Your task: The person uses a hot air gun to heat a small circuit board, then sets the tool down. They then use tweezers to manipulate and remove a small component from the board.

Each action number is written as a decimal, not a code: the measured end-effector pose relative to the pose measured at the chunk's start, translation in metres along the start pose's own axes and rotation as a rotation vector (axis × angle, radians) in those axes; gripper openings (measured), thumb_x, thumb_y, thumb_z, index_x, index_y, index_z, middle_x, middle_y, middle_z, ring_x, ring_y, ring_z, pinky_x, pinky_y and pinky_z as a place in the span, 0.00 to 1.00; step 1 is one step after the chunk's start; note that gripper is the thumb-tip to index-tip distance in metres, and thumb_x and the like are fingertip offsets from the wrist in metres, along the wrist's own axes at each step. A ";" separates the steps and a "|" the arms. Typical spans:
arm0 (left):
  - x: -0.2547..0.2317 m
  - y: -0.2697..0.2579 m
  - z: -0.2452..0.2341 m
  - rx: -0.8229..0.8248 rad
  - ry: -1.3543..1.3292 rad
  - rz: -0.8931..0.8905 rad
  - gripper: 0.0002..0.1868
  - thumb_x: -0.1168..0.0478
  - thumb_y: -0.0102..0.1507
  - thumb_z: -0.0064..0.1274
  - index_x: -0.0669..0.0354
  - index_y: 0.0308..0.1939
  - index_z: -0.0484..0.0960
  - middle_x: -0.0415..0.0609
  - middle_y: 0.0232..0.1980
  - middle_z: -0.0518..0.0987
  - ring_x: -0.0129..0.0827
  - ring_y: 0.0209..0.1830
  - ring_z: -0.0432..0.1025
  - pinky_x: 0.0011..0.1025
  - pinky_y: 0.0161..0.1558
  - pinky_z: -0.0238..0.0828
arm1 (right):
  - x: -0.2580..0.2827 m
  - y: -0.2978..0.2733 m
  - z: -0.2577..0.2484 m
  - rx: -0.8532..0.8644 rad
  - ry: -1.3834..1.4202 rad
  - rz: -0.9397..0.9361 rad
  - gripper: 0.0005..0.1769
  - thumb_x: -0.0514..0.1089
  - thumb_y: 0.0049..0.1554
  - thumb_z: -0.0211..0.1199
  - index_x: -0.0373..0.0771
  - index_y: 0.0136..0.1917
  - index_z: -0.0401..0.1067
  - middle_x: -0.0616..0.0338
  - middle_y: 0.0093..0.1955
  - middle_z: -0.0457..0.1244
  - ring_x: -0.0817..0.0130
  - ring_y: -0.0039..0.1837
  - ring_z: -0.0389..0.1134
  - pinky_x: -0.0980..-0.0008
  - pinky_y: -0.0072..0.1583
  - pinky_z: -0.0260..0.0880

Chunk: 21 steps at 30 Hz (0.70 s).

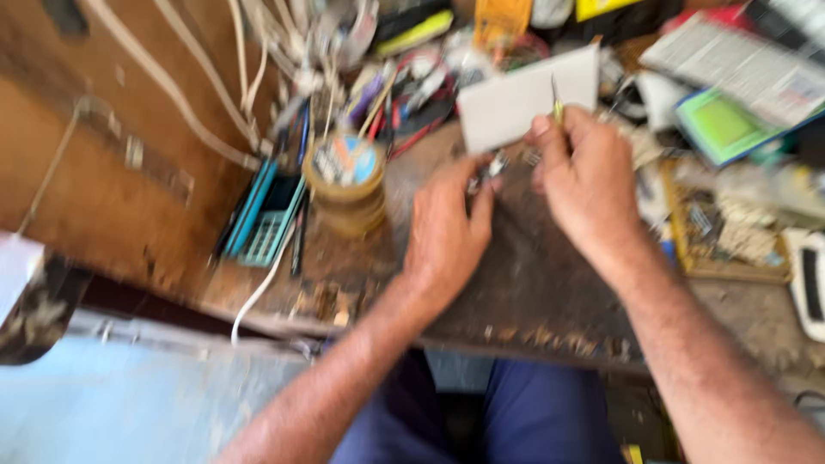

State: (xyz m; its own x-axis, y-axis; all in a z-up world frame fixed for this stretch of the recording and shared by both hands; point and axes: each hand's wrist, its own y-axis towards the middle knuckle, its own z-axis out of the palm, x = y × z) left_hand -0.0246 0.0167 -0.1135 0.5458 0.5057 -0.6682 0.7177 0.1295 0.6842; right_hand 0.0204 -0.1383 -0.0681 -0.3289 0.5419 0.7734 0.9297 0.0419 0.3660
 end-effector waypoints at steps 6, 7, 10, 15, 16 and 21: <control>0.020 -0.004 -0.017 0.084 0.306 0.089 0.28 0.66 0.63 0.58 0.70 0.65 0.68 0.67 0.66 0.70 0.60 0.67 0.62 0.50 0.68 0.59 | 0.002 -0.020 0.015 0.167 -0.366 0.060 0.19 0.53 0.56 0.70 0.33 0.46 0.74 0.45 0.35 0.68 0.51 0.36 0.72 0.52 0.41 0.71; 0.021 -0.004 -0.017 0.091 0.327 0.094 0.29 0.65 0.62 0.59 0.71 0.65 0.67 0.68 0.66 0.69 0.61 0.67 0.62 0.51 0.67 0.59 | 0.002 -0.022 0.016 0.160 -0.402 0.023 0.20 0.53 0.54 0.71 0.32 0.45 0.74 0.45 0.36 0.68 0.49 0.38 0.72 0.51 0.42 0.71; 0.023 -0.003 -0.015 0.126 0.381 0.079 0.32 0.65 0.60 0.60 0.72 0.65 0.66 0.68 0.63 0.70 0.61 0.64 0.63 0.52 0.64 0.60 | 0.000 -0.025 0.020 0.137 -0.502 -0.053 0.22 0.52 0.52 0.74 0.31 0.45 0.74 0.42 0.38 0.68 0.44 0.42 0.72 0.47 0.45 0.70; 0.025 0.004 -0.010 0.151 0.357 0.006 0.31 0.66 0.61 0.59 0.69 0.67 0.66 0.64 0.56 0.75 0.58 0.59 0.66 0.50 0.58 0.62 | -0.009 -0.017 0.018 0.077 -0.632 -0.015 0.20 0.53 0.56 0.71 0.31 0.42 0.75 0.36 0.39 0.68 0.37 0.46 0.70 0.42 0.48 0.69; 0.025 0.004 -0.010 0.155 0.356 -0.003 0.32 0.67 0.60 0.59 0.69 0.67 0.66 0.64 0.55 0.75 0.58 0.58 0.67 0.50 0.58 0.63 | -0.011 -0.015 0.016 0.068 -0.628 -0.006 0.20 0.53 0.56 0.70 0.31 0.42 0.75 0.36 0.39 0.68 0.37 0.46 0.70 0.42 0.48 0.69; 0.028 0.004 -0.009 0.157 0.369 -0.025 0.32 0.67 0.60 0.59 0.69 0.67 0.66 0.64 0.53 0.75 0.57 0.56 0.67 0.50 0.56 0.63 | -0.021 -0.008 0.011 0.046 -0.639 -0.066 0.18 0.51 0.57 0.68 0.31 0.43 0.74 0.37 0.37 0.68 0.39 0.41 0.71 0.44 0.45 0.70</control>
State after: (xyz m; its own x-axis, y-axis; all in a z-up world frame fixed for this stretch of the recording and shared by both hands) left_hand -0.0101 0.0393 -0.1270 0.3563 0.7800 -0.5145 0.8015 0.0280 0.5974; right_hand 0.0218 -0.1406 -0.0935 -0.2351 0.9297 0.2836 0.9216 0.1204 0.3690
